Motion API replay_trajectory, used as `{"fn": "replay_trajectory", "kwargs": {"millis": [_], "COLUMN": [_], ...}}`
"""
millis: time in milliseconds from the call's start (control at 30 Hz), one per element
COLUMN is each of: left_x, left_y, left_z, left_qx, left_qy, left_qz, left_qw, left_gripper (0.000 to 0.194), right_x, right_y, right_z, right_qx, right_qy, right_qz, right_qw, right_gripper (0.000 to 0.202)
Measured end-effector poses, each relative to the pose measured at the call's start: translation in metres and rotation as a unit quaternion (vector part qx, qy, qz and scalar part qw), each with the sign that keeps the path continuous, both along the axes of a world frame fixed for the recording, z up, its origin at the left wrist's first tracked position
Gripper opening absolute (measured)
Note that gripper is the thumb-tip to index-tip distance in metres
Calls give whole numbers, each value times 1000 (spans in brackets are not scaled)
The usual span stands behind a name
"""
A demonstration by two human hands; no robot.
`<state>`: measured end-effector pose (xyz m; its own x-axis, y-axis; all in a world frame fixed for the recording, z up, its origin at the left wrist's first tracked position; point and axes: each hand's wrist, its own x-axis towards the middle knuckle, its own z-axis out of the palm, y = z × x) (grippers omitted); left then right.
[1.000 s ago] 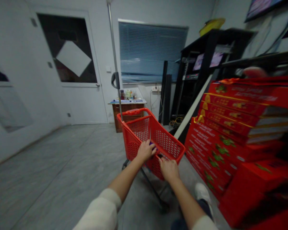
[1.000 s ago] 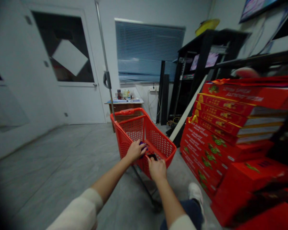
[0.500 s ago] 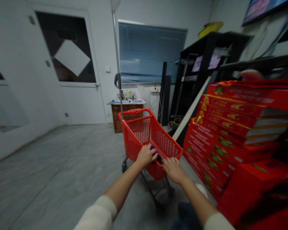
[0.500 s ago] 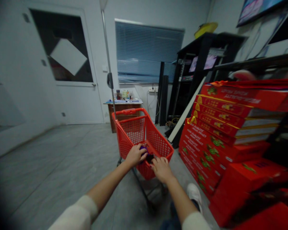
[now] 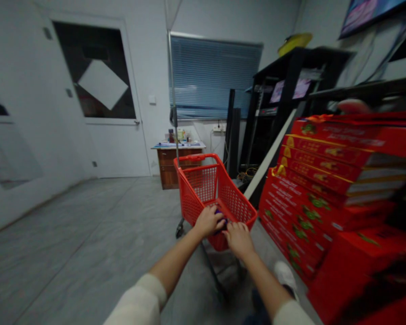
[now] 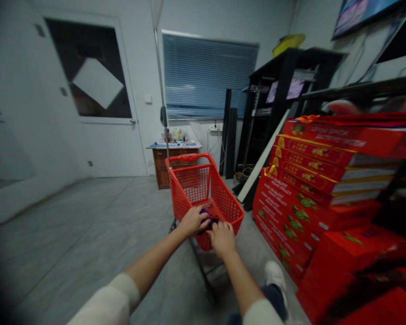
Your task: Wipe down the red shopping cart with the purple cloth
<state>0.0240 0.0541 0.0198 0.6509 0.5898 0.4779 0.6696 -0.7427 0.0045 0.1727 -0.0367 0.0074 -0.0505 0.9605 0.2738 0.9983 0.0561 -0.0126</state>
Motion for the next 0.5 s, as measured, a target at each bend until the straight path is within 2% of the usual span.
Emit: {"fn": "replay_trajectory", "kwargs": {"millis": [67, 133, 200, 267, 367, 433, 500], "left_x": [-9, -19, -27, -31, -32, -33, -36], "left_y": [8, 18, 22, 17, 1, -7, -5], "left_z": [9, 19, 25, 24, 13, 8, 9], "left_qx": [-16, -31, -39, -39, -26, -18, -21], "left_qy": [5, 14, 32, 49, 56, 60, 71], "left_qz": [28, 61, 65, 49, 17, -8, -28], "left_qw": [999, 998, 997, 997, 998, 998, 997], "left_gripper": [35, 35, 35, 36, 36, 36, 35], "right_x": [-3, 1, 14, 29, 45, 47, 44], "right_y": [0, 2, 4, 7, 9, 9, 9], "right_z": [1, 5, 10, 14, 13, 8, 1], "right_qx": [-8, -29, -49, -45, -49, -37, -15], "right_qy": [8, 26, 44, 36, 12, 6, 6], "right_qz": [12, 63, 118, 113, 89, 74, 58], "right_qw": [1000, 997, 991, 992, 995, 997, 998], "right_gripper": [33, 34, 35, 37, 37, 36, 35]}}
